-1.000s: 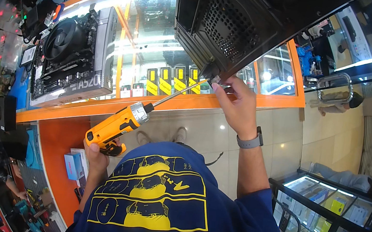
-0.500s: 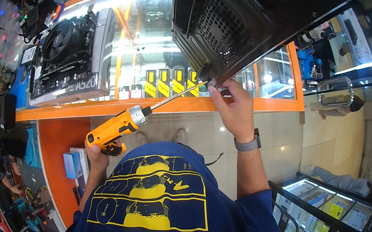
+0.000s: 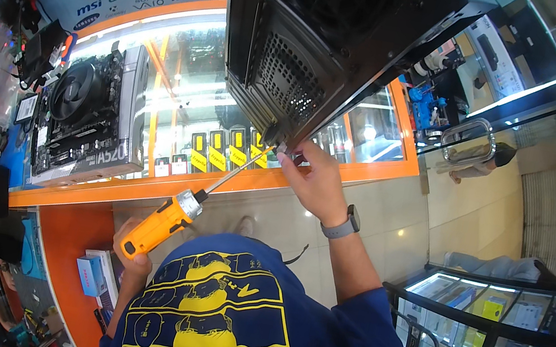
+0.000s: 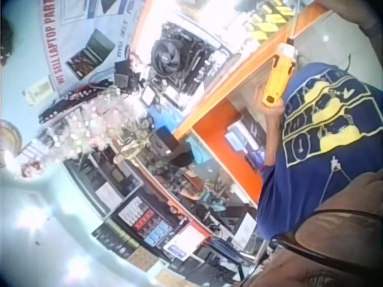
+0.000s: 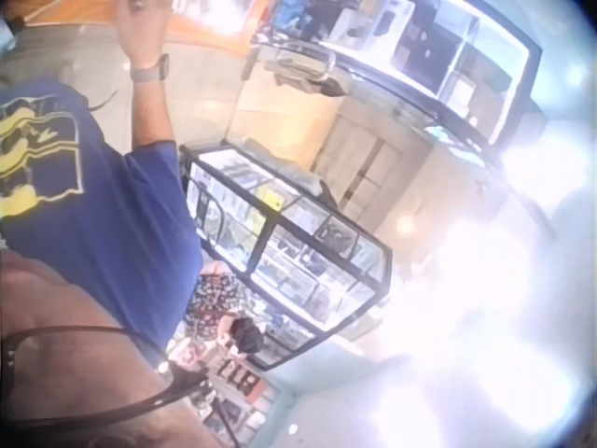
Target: The person unscrews and removes panels from a computer tower using a power screwdriver and a manual screwdriver on a service counter.
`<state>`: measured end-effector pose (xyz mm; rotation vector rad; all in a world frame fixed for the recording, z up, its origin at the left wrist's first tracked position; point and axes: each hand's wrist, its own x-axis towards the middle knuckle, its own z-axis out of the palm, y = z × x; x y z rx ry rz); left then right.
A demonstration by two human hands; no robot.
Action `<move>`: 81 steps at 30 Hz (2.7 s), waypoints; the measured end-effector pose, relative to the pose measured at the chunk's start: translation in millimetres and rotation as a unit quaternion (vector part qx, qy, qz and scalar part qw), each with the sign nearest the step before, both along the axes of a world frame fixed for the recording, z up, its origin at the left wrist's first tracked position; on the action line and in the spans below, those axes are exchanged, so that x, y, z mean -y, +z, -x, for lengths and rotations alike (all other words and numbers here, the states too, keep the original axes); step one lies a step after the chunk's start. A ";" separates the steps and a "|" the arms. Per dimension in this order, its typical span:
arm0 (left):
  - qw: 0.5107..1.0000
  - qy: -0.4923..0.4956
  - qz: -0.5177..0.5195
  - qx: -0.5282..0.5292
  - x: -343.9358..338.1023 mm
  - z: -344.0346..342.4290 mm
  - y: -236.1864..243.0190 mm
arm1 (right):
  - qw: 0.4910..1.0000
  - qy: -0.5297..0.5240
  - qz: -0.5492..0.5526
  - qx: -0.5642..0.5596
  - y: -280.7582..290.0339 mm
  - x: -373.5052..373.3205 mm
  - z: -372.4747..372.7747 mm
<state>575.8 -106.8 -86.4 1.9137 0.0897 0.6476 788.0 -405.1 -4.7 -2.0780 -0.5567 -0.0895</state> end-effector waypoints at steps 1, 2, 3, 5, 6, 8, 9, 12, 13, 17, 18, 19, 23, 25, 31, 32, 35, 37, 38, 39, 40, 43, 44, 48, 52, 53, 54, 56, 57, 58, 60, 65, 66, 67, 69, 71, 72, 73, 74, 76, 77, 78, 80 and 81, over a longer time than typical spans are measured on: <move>1.000 0.000 0.002 0.005 0.6 -0.6 1.6 | 1.000 0.000 0.002 0.005 0.6 -0.2 0.2; 1.000 -0.001 0.011 0.004 0.9 -0.4 3.2 | 1.000 0.004 -0.004 0.001 0.0 -0.5 1.1; 1.000 -0.003 0.020 0.003 1.4 -0.3 3.7 | 1.000 0.008 -0.009 -0.003 0.0 -0.1 1.6; 1.000 -0.008 0.023 0.003 -0.7 1.8 -2.6 | 1.000 0.009 0.001 0.003 1.2 1.2 2.3; 1.000 -0.013 0.025 -0.001 -1.6 2.1 -4.4 | 1.000 0.010 0.010 0.005 1.2 1.8 1.9; 1.000 -0.009 0.023 0.011 -0.1 -0.4 -0.9 | 0.999 0.030 0.016 0.012 -0.9 9.2 -1.9; 1.000 -0.006 0.021 0.019 1.0 -2.2 0.6 | 0.998 0.050 0.022 0.016 -2.1 14.7 -5.0; 0.999 -0.008 0.034 0.000 1.1 -0.8 -1.7 | 0.986 0.123 -0.035 -0.103 -1.6 30.7 -21.4; 0.999 -0.013 0.030 0.007 3.3 -2.8 -1.4 | 0.988 0.118 -0.039 -0.095 0.1 30.7 -25.7; 0.999 0.009 0.052 0.008 2.8 0.5 -8.1 | 0.970 0.170 -0.095 -0.147 12.8 23.8 -40.1; 0.998 0.015 0.062 0.005 -0.2 1.9 -11.2 | 0.967 0.215 -0.067 -0.121 15.3 23.2 -44.2; 0.997 0.020 0.072 0.003 -3.5 1.4 -12.9 | 0.967 0.215 -0.072 -0.118 17.4 22.3 -48.5; 0.990 0.022 0.134 -0.030 -10.1 3.2 -12.6 | 0.959 0.249 0.022 -0.133 26.9 15.1 -60.8; 0.984 0.034 0.170 -0.039 -6.5 -1.3 -3.8 | 0.959 0.246 0.064 -0.128 28.5 10.5 -64.2; 0.984 0.040 0.172 -0.031 -6.5 0.1 0.3 | 0.950 0.230 0.201 0.062 41.5 3.4 -66.7; 0.984 0.042 0.172 -0.032 -4.9 -0.2 0.8 | 0.943 0.236 0.174 0.155 40.5 3.2 -68.7; 0.982 0.036 0.182 -0.028 -3.1 -0.8 0.1 | 0.937 0.249 0.134 0.206 33.7 3.2 -75.4; 0.986 0.016 0.162 -0.025 -5.1 -0.8 -2.1 | 0.944 0.256 0.125 0.165 28.3 7.0 -78.1; 0.986 0.018 0.162 -0.025 -5.9 -0.2 -2.1 | 0.951 0.256 0.146 0.096 25.4 10.2 -79.1; 0.987 0.014 0.157 -0.028 -6.7 -0.1 -2.0 | 0.952 0.254 0.167 0.027 23.9 12.0 -79.4; 0.988 0.009 0.153 -0.031 -7.1 -0.3 -1.9 | 0.952 0.256 0.167 0.027 23.9 12.3 -79.3; 0.987 0.017 0.158 -0.038 -4.7 0.6 0.8 | 0.949 0.248 0.187 0.058 30.6 9.7 -73.2; 0.986 0.019 0.159 -0.039 -3.3 0.2 2.7 | 0.950 0.244 0.187 0.054 34.9 8.1 -70.5; 0.987 0.043 0.156 -0.026 -3.1 3.0 -6.0 | 0.945 0.224 0.232 0.045 35.2 7.8 -67.3; 0.987 0.061 0.150 -0.015 -2.0 3.6 -12.2 | 0.947 0.242 0.200 0.065 35.4 6.2 -62.8; 0.986 0.064 0.152 -0.016 -2.7 4.2 -11.9 | 0.949 0.243 0.190 0.066 38.4 4.8 -60.6; 0.987 0.052 0.149 -0.023 -3.9 4.9 -11.2 | 0.951 0.244 0.179 0.067 41.6 3.4 -58.6; 0.987 0.043 0.149 -0.030 -4.9 5.1 -9.2 | 0.949 0.234 0.198 0.071 48.7 1.1 -54.7; 0.988 0.034 0.148 -0.028 -5.1 4.5 -7.9 | 0.948 0.222 0.215 0.076 50.4 0.4 -53.4; 0.989 0.024 0.146 -0.027 -5.2 3.6 -6.4 | 0.947 0.224 0.215 0.075 50.2 0.1 -52.5; 0.989 0.024 0.146 -0.019 -3.4 1.3 -1.8 | 0.953 0.203 0.217 0.063 49.5 -0.7 -50.5; 0.988 0.019 0.151 -0.027 -3.6 1.4 0.4 | 0.954 0.209 0.203 0.065 46.4 -1.4 -52.4; 0.989 0.021 0.147 -0.024 -5.5 2.1 -3.0 | 0.953 0.210 0.205 0.077 45.2 -1.3 -52.2; 0.989 0.023 0.143 -0.021 -7.0 3.8 -7.6 | 0.953 0.211 0.206 0.068 43.9 -0.3 -51.0; 0.989 0.036 0.144 -0.022 -7.4 3.3 -7.3 | 0.954 0.178 0.237 0.044 44.9 -1.2 -50.4; 0.989 0.023 0.145 -0.018 -5.7 1.0 -0.1 | 0.951 0.185 0.243 0.042 50.3 -2.7 -46.6; 0.989 0.023 0.145 -0.018 -6.5 1.1 -1.4 | 0.953 0.178 0.243 0.032 51.4 -3.1 -46.0; 0.990 0.019 0.141 -0.015 -8.0 1.4 -3.7 | 0.955 0.171 0.242 0.021 51.6 -3.3 -45.8; 0.991 0.015 0.136 -0.012 -8.7 1.7 -5.0 | 0.955 0.171 0.242 0.020 51.0 -3.1 -45.8; 0.990 0.017 0.138 -0.016 -7.6 1.3 -2.0 | 0.955 0.183 0.228 0.054 49.4 -2.0 -46.4; 0.990 0.018 0.140 -0.019 -7.3 1.0 -0.8 | 0.955 0.183 0.227 0.053 47.9 -1.4 -46.9; 0.990 0.019 0.139 -0.019 -7.8 0.9 -1.3 | 0.959 0.181 0.213 0.053 45.8 -0.5 -47.5; 0.991 0.024 0.133 -0.020 -9.2 0.9 -3.1 | 0.962 0.179 0.198 0.053 45.0 0.8 -48.3; 0.991 0.025 0.132 -0.020 -9.3 0.8 -3.0 | 0.959 0.178 0.211 0.062 45.5 1.4 -48.7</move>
